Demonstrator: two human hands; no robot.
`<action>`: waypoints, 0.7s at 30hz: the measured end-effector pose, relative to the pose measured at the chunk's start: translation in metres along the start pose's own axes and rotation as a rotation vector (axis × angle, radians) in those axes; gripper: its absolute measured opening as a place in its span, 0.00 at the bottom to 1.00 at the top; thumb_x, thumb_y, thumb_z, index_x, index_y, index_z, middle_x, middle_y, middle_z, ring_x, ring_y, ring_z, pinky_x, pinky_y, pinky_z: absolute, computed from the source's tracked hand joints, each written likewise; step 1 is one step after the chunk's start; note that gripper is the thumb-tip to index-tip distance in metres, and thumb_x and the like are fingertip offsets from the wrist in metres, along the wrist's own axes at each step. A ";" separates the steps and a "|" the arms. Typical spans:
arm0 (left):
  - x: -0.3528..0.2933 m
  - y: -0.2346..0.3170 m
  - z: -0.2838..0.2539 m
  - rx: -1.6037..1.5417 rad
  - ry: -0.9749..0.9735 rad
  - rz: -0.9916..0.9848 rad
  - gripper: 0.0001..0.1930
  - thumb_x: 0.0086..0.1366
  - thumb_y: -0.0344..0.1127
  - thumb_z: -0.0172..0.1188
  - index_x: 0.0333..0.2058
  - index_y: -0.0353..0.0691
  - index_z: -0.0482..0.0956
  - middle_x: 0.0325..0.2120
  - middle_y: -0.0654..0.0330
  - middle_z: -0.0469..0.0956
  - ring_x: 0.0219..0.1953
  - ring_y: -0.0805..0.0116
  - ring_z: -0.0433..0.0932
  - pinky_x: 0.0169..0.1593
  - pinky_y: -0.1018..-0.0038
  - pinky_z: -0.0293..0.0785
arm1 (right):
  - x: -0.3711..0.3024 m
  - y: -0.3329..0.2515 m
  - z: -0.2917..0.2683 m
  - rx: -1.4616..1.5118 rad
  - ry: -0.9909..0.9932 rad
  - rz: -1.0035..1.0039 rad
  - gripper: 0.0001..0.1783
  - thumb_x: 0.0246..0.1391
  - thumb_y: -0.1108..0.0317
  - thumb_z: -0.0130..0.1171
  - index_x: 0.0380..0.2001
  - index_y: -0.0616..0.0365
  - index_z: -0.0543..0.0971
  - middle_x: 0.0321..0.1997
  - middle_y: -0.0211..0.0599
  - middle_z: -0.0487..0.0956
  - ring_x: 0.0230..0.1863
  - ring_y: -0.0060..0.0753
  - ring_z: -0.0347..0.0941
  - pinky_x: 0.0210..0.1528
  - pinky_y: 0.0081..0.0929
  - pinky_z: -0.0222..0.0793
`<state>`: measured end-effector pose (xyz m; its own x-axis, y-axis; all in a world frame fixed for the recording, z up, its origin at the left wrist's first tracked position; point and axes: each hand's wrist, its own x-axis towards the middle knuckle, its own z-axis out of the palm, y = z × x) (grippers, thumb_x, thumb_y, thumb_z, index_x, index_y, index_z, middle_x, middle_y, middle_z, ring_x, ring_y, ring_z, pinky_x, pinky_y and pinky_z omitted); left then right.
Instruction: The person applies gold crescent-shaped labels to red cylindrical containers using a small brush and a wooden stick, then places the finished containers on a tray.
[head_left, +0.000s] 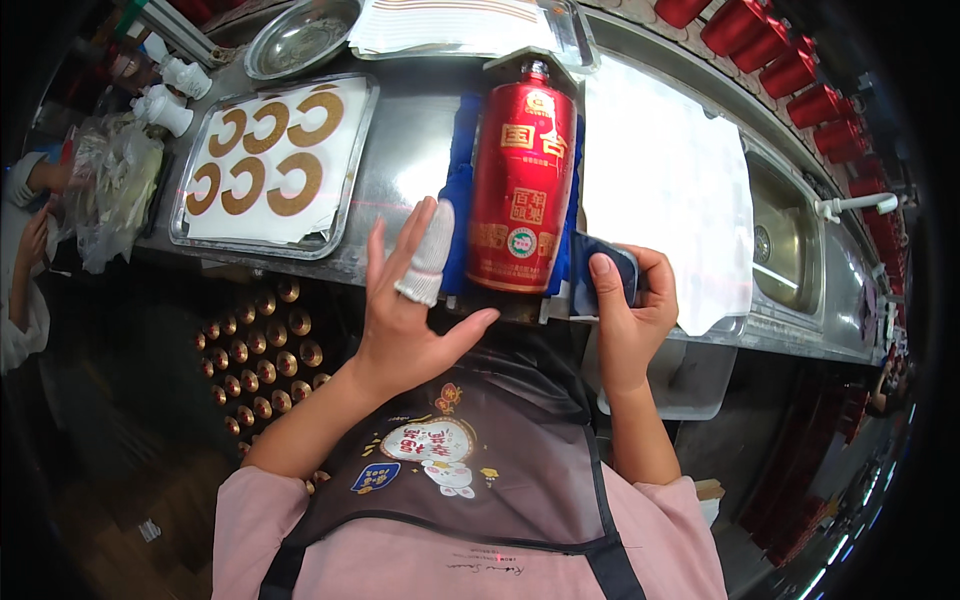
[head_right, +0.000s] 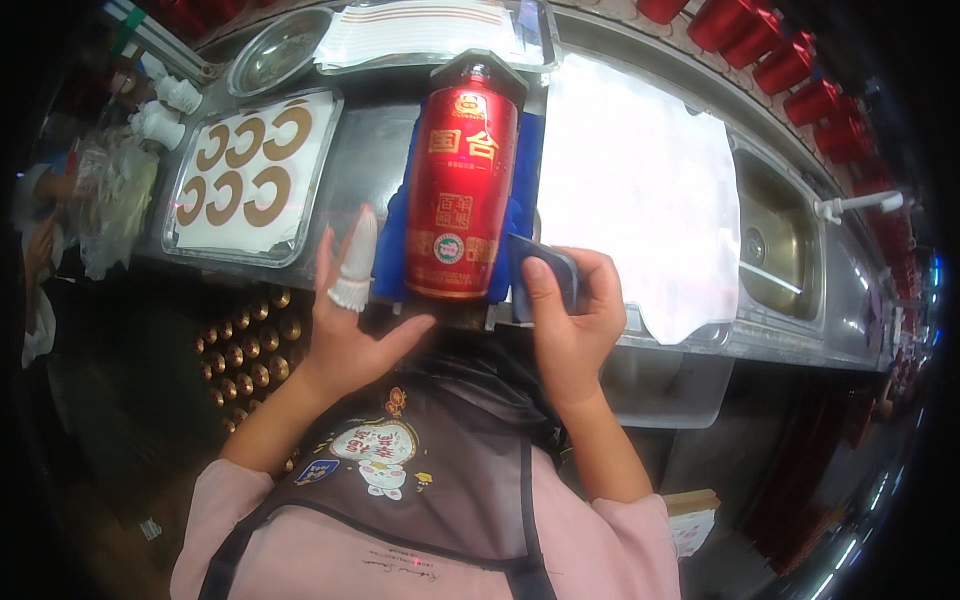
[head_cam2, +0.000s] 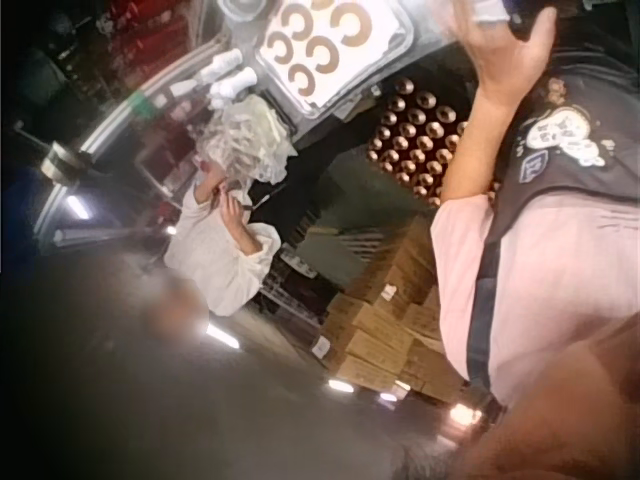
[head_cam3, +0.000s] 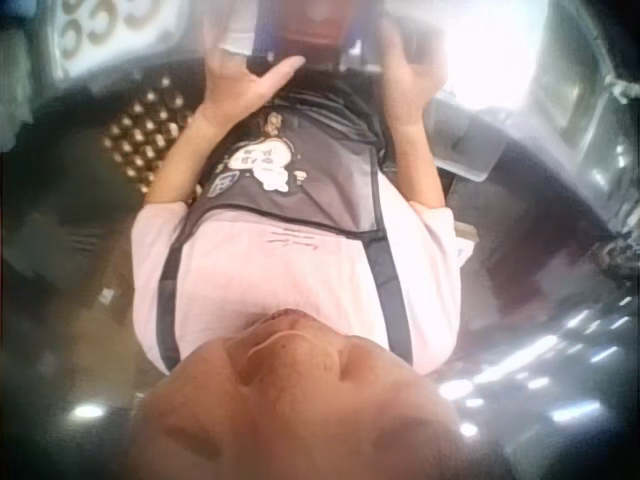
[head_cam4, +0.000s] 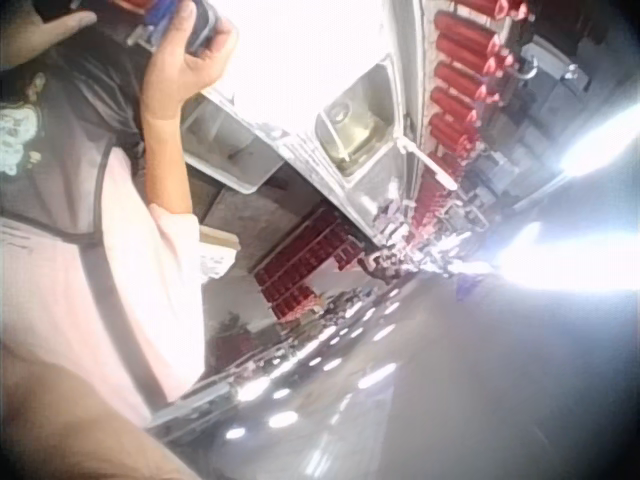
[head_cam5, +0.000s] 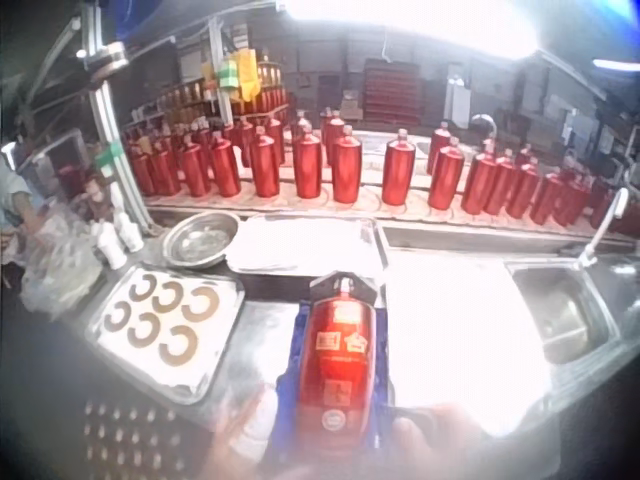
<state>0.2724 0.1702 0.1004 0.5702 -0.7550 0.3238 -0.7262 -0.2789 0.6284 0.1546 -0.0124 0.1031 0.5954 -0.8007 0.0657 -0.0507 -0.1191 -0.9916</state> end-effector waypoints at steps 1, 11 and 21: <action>0.006 0.002 0.004 0.003 0.006 0.019 0.51 0.48 0.41 0.76 0.68 0.34 0.60 0.68 0.40 0.58 0.69 0.43 0.61 0.69 0.39 0.42 | -0.003 0.000 0.001 0.058 0.029 -0.145 0.10 0.56 0.71 0.68 0.38 0.62 0.78 0.36 0.33 0.78 0.39 0.21 0.73 0.43 0.19 0.69; 0.036 -0.011 0.022 0.071 -0.151 0.039 0.53 0.49 0.51 0.76 0.68 0.35 0.57 0.70 0.41 0.54 0.69 0.42 0.59 0.70 0.37 0.39 | 0.000 -0.002 0.004 0.090 0.077 -0.121 0.09 0.56 0.70 0.68 0.35 0.61 0.78 0.32 0.31 0.78 0.35 0.21 0.72 0.40 0.21 0.69; 0.039 -0.021 0.019 0.007 -0.208 -0.066 0.65 0.47 0.54 0.77 0.71 0.29 0.43 0.68 0.42 0.59 0.71 0.47 0.57 0.71 0.39 0.30 | 0.003 -0.008 0.006 0.049 0.143 -0.131 0.08 0.54 0.73 0.68 0.33 0.61 0.78 0.30 0.35 0.77 0.32 0.27 0.73 0.36 0.23 0.69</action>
<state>0.3029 0.1348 0.0861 0.5251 -0.8412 0.1288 -0.6934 -0.3352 0.6379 0.1615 -0.0103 0.1109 0.4742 -0.8560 0.2059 0.0604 -0.2017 -0.9776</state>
